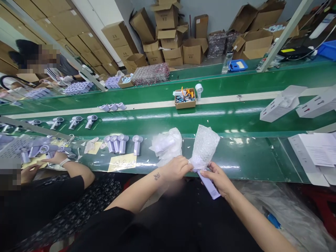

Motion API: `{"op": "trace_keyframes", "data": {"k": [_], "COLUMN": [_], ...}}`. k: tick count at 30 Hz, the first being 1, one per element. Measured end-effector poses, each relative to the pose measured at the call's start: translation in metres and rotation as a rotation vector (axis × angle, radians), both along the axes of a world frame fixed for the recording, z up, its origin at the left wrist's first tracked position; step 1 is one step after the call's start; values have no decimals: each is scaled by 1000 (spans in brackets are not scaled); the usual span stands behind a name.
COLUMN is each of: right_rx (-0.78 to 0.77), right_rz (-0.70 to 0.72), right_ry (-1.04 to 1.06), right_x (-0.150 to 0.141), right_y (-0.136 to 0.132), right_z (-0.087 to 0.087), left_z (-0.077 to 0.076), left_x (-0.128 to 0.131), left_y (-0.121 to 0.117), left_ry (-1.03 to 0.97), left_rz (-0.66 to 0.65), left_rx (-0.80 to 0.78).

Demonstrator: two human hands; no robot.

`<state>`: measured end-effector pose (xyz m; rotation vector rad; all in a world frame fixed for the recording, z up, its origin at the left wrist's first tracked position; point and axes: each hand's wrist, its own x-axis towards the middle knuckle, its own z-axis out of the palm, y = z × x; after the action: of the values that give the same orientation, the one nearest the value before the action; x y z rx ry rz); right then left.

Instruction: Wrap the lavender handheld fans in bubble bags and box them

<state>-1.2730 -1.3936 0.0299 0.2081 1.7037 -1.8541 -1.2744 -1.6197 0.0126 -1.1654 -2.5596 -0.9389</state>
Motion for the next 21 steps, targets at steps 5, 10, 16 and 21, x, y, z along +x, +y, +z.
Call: {"op": "trace_keyframes", "data": {"k": [5,10,16,21], "right_rx": [42,69,40,-10], "right_rz": [-77,-251,-430,-439], "right_ry": [52,168,85,-168], "right_x": [1,-1,-12,-5], "right_y": [-4,-12,1,30], "right_z": [-3,-6,-19,-22], "left_z": [-15,-48,-33,6], "left_x": [-20,-22,-5,-31], "left_y": [1,43,76,97], "left_ry": [46,-136,-204,-362], "left_rz": [143,647,213,178], "left_rx": [-53,168,306,340]}}
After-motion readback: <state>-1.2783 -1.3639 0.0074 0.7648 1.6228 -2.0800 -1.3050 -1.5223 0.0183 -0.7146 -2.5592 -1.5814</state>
